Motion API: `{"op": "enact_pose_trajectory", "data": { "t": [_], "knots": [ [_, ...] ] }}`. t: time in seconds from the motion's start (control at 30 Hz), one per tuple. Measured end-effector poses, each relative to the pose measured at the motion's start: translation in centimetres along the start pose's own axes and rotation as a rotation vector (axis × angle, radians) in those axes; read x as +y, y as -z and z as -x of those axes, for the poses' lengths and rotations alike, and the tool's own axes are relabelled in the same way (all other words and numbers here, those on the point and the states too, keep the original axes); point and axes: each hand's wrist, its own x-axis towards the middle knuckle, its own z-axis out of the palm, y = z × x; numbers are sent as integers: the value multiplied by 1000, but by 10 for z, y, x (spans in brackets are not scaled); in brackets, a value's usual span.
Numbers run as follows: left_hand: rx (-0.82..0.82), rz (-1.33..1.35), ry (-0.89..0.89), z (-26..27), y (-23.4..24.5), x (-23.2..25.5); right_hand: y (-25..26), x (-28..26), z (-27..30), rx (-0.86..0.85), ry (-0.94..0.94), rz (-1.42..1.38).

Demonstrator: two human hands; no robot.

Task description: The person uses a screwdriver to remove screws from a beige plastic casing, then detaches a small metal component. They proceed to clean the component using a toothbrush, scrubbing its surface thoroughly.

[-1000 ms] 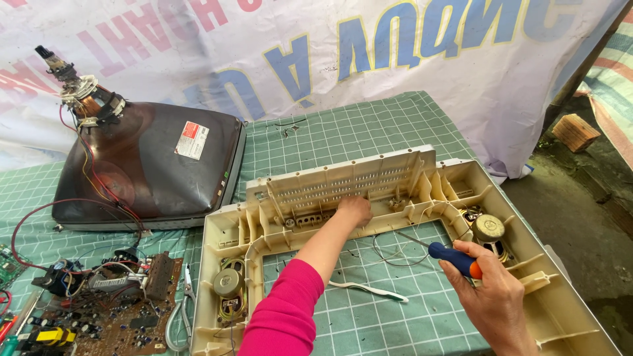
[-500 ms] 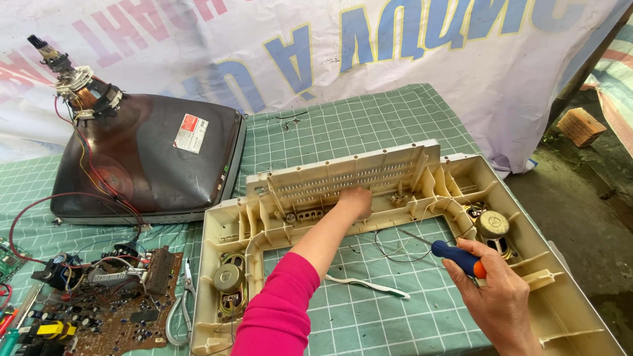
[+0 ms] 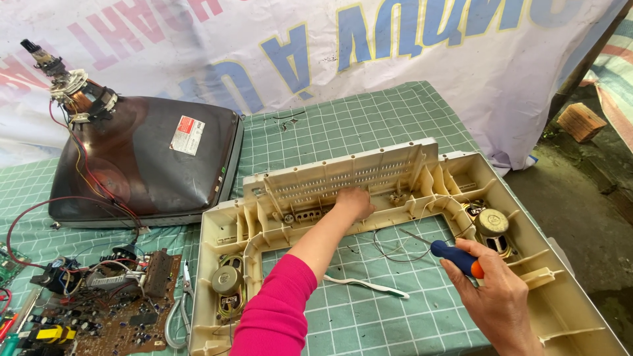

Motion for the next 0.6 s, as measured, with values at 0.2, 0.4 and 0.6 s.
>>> {"op": "enact_pose_trajectory", "data": {
  "t": [0.2, 0.4, 0.6],
  "knots": [
    [-84, 65, 43, 9, 13, 5, -1, 0, 1, -15, -8, -4],
    [-30, 57, 47, 1, 1, 1, 0, -1, 0, -15, -10, -35],
    [110, 217, 47, 5, 7, -7, 1, 1, 0, -11, 11, -14]
  ]
}}
